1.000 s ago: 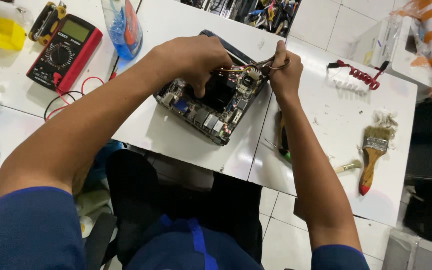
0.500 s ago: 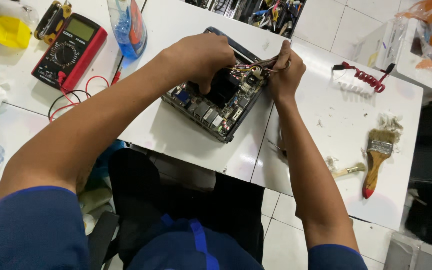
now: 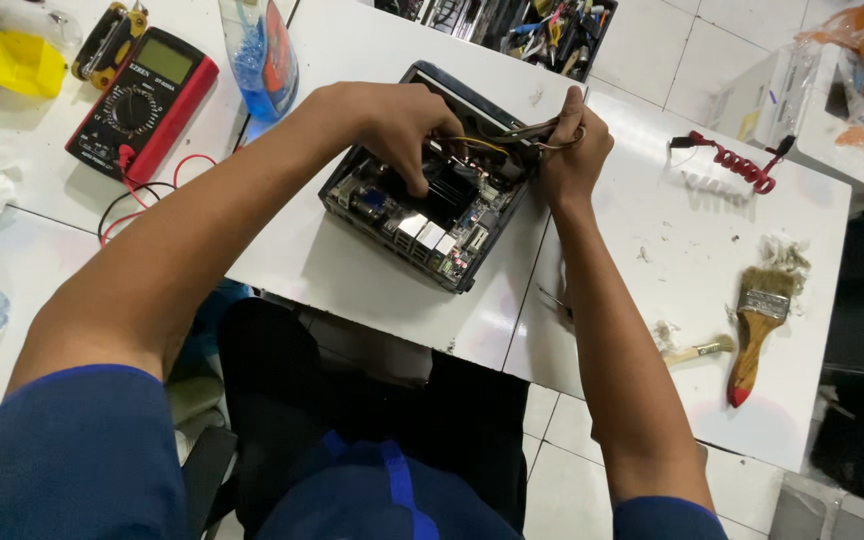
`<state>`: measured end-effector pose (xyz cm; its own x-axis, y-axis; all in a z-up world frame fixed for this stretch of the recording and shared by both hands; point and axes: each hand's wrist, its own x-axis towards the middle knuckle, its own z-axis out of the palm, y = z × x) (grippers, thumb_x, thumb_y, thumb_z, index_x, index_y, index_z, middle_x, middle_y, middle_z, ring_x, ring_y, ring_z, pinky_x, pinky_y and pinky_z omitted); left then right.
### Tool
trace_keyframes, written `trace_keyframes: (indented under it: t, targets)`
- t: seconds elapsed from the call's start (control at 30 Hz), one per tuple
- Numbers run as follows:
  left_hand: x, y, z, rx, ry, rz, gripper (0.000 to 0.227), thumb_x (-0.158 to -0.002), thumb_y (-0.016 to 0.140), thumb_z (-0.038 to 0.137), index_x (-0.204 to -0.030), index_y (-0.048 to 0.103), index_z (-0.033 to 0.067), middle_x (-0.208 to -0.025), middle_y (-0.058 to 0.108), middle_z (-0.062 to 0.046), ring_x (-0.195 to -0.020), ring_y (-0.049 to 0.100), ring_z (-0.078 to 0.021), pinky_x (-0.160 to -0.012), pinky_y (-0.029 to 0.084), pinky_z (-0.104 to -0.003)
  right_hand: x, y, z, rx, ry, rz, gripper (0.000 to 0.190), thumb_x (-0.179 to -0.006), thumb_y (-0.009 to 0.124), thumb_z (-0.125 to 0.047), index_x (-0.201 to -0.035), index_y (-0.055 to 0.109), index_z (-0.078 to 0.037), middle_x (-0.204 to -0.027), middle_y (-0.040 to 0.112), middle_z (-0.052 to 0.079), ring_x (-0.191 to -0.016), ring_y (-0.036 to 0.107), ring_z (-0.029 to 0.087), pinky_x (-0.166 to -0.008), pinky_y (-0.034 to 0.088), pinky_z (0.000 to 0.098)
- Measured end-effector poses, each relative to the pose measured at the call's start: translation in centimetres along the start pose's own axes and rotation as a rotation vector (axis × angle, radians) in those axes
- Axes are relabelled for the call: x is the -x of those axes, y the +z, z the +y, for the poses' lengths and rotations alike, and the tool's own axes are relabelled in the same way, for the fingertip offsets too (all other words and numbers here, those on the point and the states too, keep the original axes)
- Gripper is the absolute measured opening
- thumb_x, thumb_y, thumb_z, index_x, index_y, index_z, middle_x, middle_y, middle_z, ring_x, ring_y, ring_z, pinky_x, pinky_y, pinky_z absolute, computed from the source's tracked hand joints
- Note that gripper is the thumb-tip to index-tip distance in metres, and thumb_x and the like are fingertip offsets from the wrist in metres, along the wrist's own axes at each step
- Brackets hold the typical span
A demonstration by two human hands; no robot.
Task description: The person works on an open computer case placed on a white workbench. They use a screwdriver to tighten screws on the motherboard and case, and handle internal components and wires with their hands.
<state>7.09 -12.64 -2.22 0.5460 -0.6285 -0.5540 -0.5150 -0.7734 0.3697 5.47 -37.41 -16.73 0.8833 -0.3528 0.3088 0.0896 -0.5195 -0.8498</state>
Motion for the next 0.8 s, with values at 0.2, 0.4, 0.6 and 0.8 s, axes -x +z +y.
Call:
trace_keyframes:
  t: [0.2,0.4,0.6,0.8]
  targets:
    - [-1.3,0.5,-2.0,0.026,0.199,0.110,0.074,-0.060,0.099,0.020,-0.131,0.078,0.0213,-0.111,0.080,-0.001,-0.103,0.071,-0.0222,-0.082,0.055,-0.040,-0.2,0.1,0.4,0.000,-0.010,-0.007,0.070,-0.111,0.042,-0.052,-0.061,0.068,-0.010,-0.062,0.072,0.003,-0.062,0.069,0.017,-0.063,0.050,0.0375]
    - [-0.8,0.4,-1.4,-0.084,0.317,0.192,0.034,-0.065,0.094,0.015,-0.092,0.073,0.0135,-0.066,0.055,-0.007,-0.065,0.043,-0.0232,-0.063,0.037,-0.042,-0.3,0.0,-0.1,-0.037,-0.037,-0.051,0.069,-0.111,0.045,-0.052,-0.062,0.066,-0.010,-0.062,0.072,0.004,-0.061,0.069,0.015,-0.064,0.053,0.0322]
    - [-2.1,2.8,-2.2,-0.072,0.313,0.277,0.077,-0.063,0.089,0.007,-0.137,0.077,0.0228,-0.083,0.076,-0.009,-0.076,0.062,-0.0270,-0.069,0.048,-0.043,-0.1,-0.1,-0.2,-0.003,-0.060,-0.076,0.072,-0.112,0.040,-0.056,-0.063,0.064,-0.010,-0.062,0.073,0.003,-0.062,0.072,0.015,-0.065,0.054,0.0312]
    - [-0.9,3.0,-1.4,-0.032,0.119,0.217,0.081,-0.075,0.086,0.013,-0.152,0.067,0.0285,-0.082,0.069,-0.015,-0.084,0.066,-0.0293,-0.068,0.055,-0.049,-0.4,0.0,-0.1,-0.008,-0.117,-0.084,0.073,-0.113,0.039,-0.056,-0.063,0.066,-0.010,-0.063,0.075,0.003,-0.063,0.074,0.014,-0.065,0.053,0.0313]
